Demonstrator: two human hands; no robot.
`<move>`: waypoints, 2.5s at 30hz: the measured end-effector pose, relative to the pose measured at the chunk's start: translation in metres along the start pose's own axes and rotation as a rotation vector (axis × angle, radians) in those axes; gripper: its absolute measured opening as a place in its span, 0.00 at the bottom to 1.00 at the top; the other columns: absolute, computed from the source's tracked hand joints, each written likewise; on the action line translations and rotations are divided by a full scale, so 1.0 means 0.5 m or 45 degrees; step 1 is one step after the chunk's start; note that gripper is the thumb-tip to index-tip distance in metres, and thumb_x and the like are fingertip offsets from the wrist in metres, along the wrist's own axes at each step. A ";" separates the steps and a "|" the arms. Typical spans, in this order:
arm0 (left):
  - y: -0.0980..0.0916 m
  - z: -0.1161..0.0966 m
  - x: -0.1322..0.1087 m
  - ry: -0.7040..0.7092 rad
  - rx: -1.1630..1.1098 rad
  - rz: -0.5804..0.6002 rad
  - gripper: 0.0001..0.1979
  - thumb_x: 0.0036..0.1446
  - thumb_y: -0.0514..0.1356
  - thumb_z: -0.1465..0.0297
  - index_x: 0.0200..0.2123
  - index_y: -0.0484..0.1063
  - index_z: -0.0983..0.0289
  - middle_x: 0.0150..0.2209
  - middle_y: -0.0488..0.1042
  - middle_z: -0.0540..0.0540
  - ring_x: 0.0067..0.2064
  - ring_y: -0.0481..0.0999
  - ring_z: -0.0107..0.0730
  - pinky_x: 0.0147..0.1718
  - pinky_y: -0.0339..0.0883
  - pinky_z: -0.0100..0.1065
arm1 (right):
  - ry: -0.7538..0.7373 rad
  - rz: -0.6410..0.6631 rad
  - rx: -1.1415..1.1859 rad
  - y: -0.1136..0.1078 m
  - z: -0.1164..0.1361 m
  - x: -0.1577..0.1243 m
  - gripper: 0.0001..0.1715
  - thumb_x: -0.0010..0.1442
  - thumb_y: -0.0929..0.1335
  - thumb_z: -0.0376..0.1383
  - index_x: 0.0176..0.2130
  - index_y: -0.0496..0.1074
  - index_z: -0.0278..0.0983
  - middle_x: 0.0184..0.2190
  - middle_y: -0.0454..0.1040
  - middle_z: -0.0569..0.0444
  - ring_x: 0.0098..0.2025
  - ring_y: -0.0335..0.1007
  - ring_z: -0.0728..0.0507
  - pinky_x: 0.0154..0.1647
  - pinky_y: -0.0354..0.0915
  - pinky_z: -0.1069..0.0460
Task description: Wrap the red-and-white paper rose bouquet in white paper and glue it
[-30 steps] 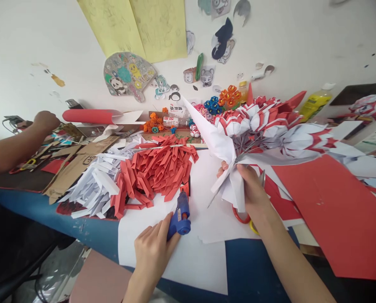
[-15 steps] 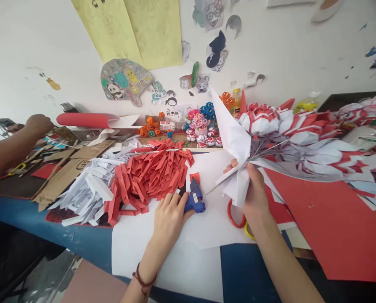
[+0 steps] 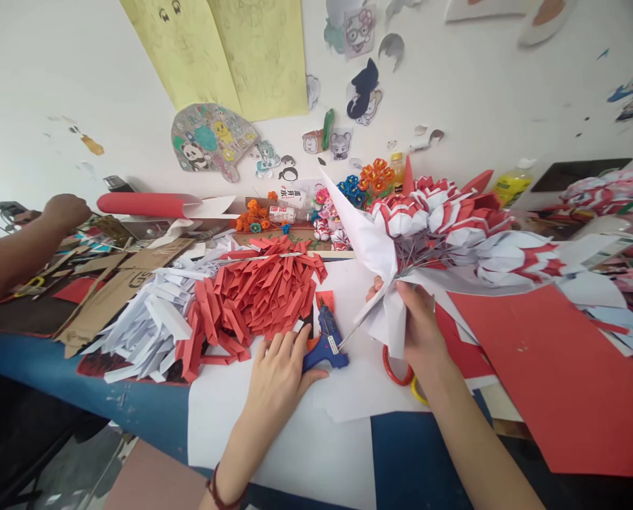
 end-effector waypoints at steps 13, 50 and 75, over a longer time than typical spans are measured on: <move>-0.130 -0.013 0.111 -0.066 -0.693 -0.279 0.09 0.67 0.56 0.69 0.47 0.72 0.62 0.34 0.75 0.51 0.34 0.73 0.28 0.35 0.65 0.31 | 0.083 0.103 0.004 0.018 -0.007 -0.007 0.19 0.46 0.79 0.43 0.36 0.75 0.39 0.33 0.77 0.54 0.33 0.73 0.44 0.31 0.68 0.51; -0.130 -0.087 0.141 -0.353 -1.177 -0.583 0.05 0.61 0.62 0.70 0.33 0.77 0.63 0.29 0.78 0.52 0.29 0.74 0.26 0.32 0.68 0.29 | 0.074 0.128 -0.161 0.033 -0.018 -0.016 0.22 0.46 0.79 0.44 0.41 0.77 0.42 0.39 0.82 0.53 0.43 0.78 0.39 0.44 0.73 0.46; -0.076 -0.046 0.151 -0.675 -1.913 -0.090 0.15 0.46 0.72 0.60 0.28 0.78 0.67 0.23 0.75 0.52 0.22 0.67 0.23 0.21 0.59 0.27 | 0.223 0.338 -0.217 0.041 -0.029 -0.023 0.21 0.45 0.80 0.45 0.39 0.78 0.43 0.34 0.81 0.53 0.41 0.78 0.38 0.42 0.73 0.44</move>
Point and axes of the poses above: each hand's wrist, its own x-axis towards the middle knuckle, its own y-axis out of the palm, z = x × y, the point moved 5 cm from there along x, towards the middle knuckle
